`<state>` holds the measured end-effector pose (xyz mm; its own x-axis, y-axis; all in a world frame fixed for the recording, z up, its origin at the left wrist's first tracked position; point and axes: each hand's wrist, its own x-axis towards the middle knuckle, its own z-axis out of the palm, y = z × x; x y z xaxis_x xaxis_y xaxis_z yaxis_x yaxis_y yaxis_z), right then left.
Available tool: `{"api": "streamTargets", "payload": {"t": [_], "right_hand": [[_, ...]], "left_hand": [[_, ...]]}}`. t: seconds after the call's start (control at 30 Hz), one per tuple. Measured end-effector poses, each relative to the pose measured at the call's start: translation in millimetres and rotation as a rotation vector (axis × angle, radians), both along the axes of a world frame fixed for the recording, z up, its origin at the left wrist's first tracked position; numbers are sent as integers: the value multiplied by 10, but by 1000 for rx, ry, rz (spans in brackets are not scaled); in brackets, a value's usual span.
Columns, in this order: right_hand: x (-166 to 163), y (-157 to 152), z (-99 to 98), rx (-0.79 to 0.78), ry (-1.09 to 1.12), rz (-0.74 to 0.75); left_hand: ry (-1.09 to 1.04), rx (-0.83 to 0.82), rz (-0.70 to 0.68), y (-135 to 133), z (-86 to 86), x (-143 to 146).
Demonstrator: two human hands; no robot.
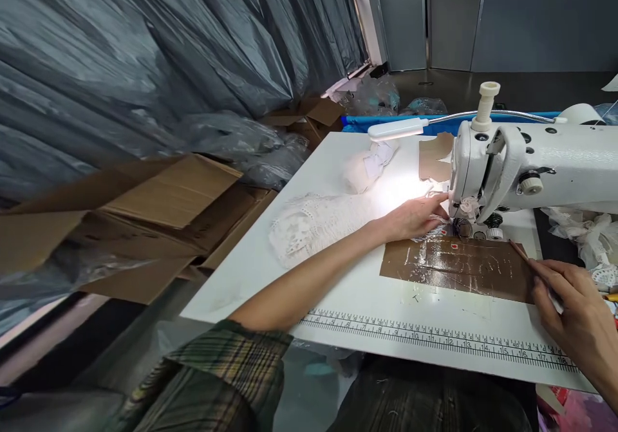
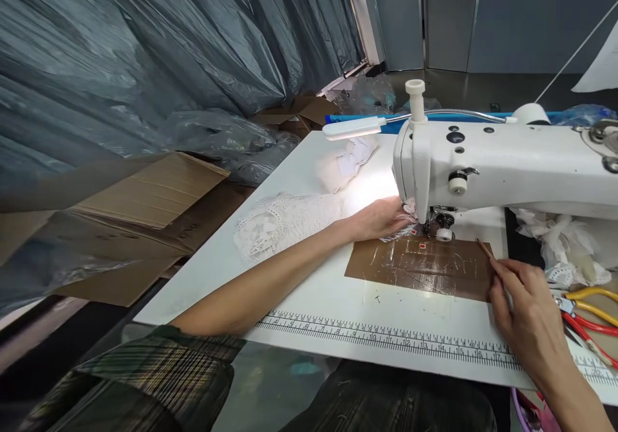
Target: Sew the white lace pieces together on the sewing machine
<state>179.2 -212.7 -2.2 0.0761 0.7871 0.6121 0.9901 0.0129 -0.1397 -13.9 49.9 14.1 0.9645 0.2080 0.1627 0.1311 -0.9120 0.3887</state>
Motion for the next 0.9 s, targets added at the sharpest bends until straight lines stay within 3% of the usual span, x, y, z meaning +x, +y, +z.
{"api": "streamTargets", "payload": {"t": [0.17,0.33,0.5,0.67,0.77,0.9], "right_hand": [[107,65,56,-65,-3,-23],[414,-276,311,-140,77,-216],[509,-625,485,-201,215,-310],[461,-675,507,-233,230,-287],[467,-705,507,-333,237,-270],[455,-787,460,-485,178,-223]], "left_hand": [[-50,-425,25,-24,17,-66],[37,-702,-36,39,40,-198],[44,-737,-33,79,62,-184],[103,-700,40,74,84,-134],[137,-687,82,65,70,-125],[109,-756,23,48,47,-126]]}}
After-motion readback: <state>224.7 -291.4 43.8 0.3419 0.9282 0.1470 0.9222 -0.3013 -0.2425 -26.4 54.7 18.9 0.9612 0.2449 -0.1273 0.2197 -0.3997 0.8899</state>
